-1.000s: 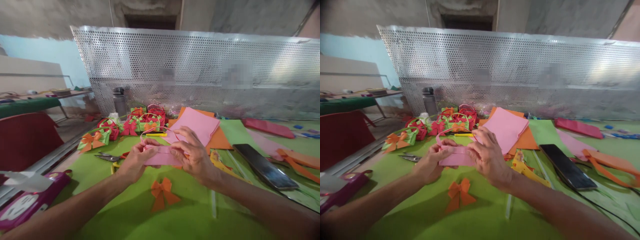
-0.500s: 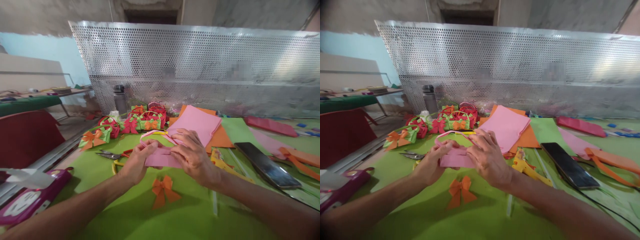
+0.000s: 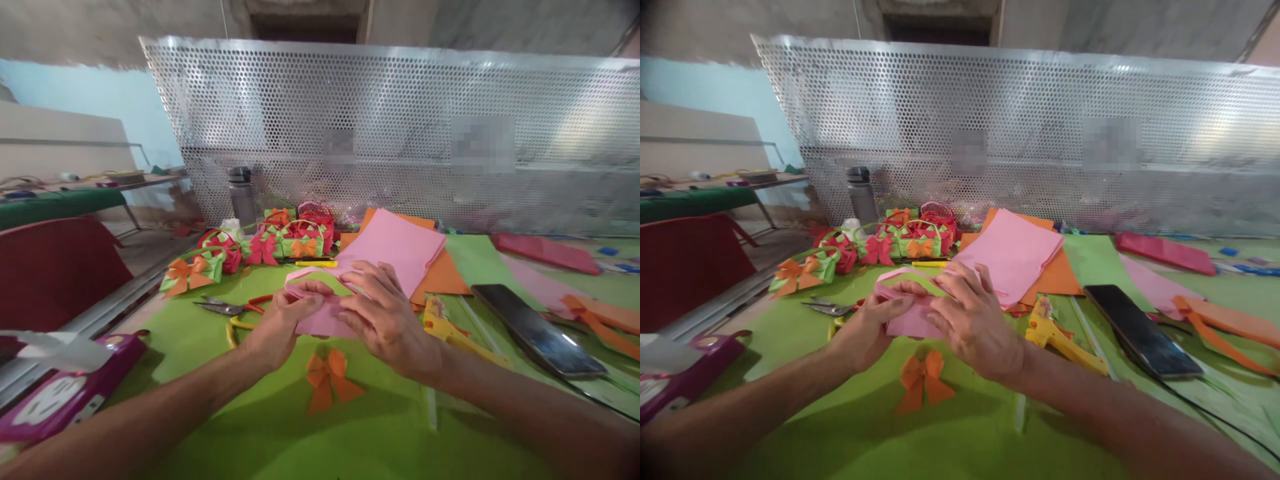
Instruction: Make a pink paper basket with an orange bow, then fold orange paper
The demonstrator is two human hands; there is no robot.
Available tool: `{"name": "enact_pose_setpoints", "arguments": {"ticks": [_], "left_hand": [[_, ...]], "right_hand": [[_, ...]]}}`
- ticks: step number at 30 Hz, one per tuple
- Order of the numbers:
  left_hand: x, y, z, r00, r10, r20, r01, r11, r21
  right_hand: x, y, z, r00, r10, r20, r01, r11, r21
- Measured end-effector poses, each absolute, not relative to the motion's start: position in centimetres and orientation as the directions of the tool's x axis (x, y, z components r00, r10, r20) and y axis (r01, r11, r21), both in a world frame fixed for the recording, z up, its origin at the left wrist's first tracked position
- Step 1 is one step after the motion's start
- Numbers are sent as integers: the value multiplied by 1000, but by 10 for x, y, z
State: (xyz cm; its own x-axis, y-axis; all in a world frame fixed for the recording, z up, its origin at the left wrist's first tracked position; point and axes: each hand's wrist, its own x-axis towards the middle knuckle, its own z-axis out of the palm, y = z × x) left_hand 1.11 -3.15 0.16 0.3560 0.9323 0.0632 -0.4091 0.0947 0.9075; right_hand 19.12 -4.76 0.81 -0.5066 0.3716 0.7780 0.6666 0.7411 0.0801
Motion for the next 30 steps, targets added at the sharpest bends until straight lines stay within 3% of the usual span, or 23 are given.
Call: {"name": "enact_pose_setpoints", "arguments": {"ticks": [14,30], "left_hand": [[14,-37,-2,459,878,139,-342,30,939],[18,-41,9,283,948,143,-356,-35,934]], "right_hand": [[189,-54,11,-484,495,722,747,663,47],[187,-64,9,-540,427,725,729,668,149]]}}
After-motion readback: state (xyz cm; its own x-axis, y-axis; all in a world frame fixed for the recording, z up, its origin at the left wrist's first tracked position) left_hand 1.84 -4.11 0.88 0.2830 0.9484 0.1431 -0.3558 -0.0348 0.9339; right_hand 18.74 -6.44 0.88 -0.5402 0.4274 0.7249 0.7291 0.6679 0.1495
